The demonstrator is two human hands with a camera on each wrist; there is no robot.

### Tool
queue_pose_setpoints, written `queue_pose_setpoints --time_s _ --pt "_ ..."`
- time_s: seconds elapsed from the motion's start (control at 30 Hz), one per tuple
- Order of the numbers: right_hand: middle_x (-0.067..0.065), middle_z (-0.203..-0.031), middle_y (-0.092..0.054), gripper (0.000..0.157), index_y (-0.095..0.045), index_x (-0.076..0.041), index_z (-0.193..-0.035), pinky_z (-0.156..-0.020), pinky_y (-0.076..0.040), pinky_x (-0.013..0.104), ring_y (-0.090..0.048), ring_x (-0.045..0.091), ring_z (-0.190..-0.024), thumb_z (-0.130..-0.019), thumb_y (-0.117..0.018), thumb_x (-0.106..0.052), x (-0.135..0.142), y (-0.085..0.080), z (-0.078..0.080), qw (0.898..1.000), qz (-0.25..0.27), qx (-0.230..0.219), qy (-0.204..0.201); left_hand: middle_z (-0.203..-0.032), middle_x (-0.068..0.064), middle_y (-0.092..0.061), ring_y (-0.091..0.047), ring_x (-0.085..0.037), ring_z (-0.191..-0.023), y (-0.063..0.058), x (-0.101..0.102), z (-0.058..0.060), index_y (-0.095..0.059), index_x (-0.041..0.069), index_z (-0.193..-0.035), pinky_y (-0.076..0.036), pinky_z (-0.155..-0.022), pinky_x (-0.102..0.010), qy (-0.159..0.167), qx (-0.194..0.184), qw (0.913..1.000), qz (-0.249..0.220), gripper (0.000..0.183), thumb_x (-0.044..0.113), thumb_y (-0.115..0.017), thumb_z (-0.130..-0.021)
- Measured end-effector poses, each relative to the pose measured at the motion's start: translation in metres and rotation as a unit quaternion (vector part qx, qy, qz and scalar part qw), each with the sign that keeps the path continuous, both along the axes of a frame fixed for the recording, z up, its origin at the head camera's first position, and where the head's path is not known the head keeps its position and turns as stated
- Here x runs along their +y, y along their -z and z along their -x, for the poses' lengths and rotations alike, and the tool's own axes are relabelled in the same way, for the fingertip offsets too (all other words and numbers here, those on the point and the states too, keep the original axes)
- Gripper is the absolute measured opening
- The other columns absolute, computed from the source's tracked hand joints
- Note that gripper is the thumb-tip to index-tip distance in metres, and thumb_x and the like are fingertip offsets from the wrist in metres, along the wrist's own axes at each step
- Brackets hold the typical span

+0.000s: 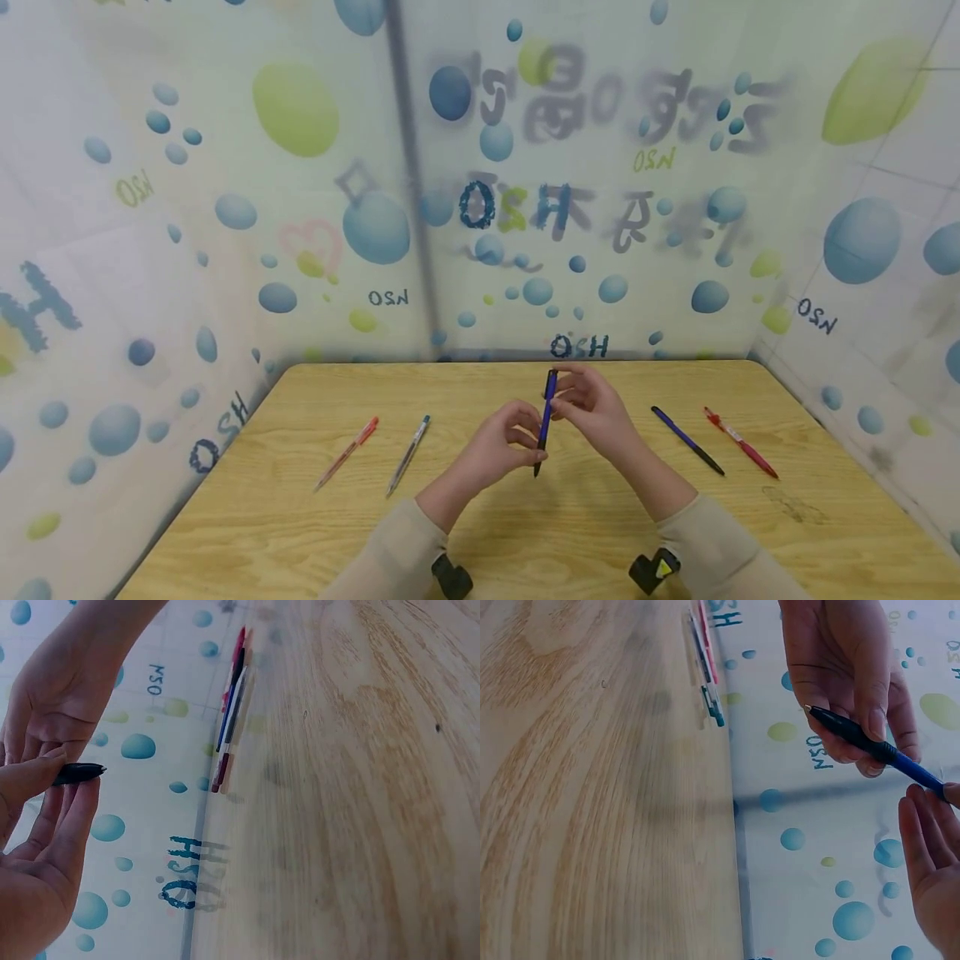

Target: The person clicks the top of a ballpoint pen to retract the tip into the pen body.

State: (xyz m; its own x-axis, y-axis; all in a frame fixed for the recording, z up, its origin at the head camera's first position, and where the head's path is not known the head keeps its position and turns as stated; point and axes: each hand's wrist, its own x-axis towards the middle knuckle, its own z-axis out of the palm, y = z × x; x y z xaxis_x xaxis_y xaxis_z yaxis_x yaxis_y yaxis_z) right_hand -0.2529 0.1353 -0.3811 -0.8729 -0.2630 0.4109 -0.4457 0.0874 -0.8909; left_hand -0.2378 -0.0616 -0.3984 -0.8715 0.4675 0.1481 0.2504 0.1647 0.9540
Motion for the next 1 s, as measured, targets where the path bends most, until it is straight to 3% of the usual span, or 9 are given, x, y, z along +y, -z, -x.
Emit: queue_pose_setpoints --time_s 0.33,0.53,0.67,1.0 --pt "0.031 -0.111 -0.060 0.042 -0.047 -0.002 -0.135 -0.082 -0.052 0.055 -0.067 0.021 -0.088 -0.095 -0.058 0.005 -0.0020 -0.0049 -0.0019 0.999 0.028 0.004 -0.028 -0.093 -0.004 -0.066 -0.066 -0.020 -0.084 0.0012 0.0005 0.0037 -0.062 0.008 -0.108 -0.054 -0.073 -0.037 -0.042 -0.037 0.9984 -0.003 0.028 0.003 -0.075 -0.084" --pt "0.027 -0.109 -0.062 0.041 -0.047 -0.002 -0.134 -0.082 -0.055 0.047 -0.066 0.022 -0.089 -0.095 -0.058 0.005 -0.0030 -0.0056 -0.0030 0.999 0.036 0.008 -0.029 -0.090 -0.005 -0.066 -0.065 -0.021 -0.082 -0.0007 0.0036 0.0035 -0.065 0.006 -0.100 -0.056 -0.075 -0.042 -0.062 -0.064 0.9959 -0.013 0.020 0.005 -0.077 -0.084" --pt "0.025 -0.109 -0.063 0.043 -0.047 -0.001 -0.134 -0.080 -0.056 0.039 -0.066 0.022 -0.090 -0.094 -0.060 0.005 -0.0036 -0.0060 -0.0032 0.999 0.039 0.012 -0.029 -0.088 -0.007 -0.066 -0.065 -0.021 -0.079 -0.0020 0.0052 0.0042 -0.065 0.004 -0.095 -0.057 -0.073 -0.038 -0.072 -0.081 0.9938 -0.025 0.017 0.004 -0.077 -0.083" --pt "0.031 -0.110 -0.061 0.041 -0.049 -0.001 -0.133 -0.079 -0.056 0.037 -0.066 0.022 -0.090 -0.094 -0.060 0.004 -0.0057 -0.0090 -0.0038 0.998 0.040 0.019 -0.035 -0.084 -0.009 -0.065 -0.067 -0.022 -0.078 -0.0062 0.0054 0.0029 -0.065 0.001 -0.091 -0.058 -0.070 -0.037 -0.076 -0.091 0.9922 -0.037 0.013 0.002 -0.076 -0.084"
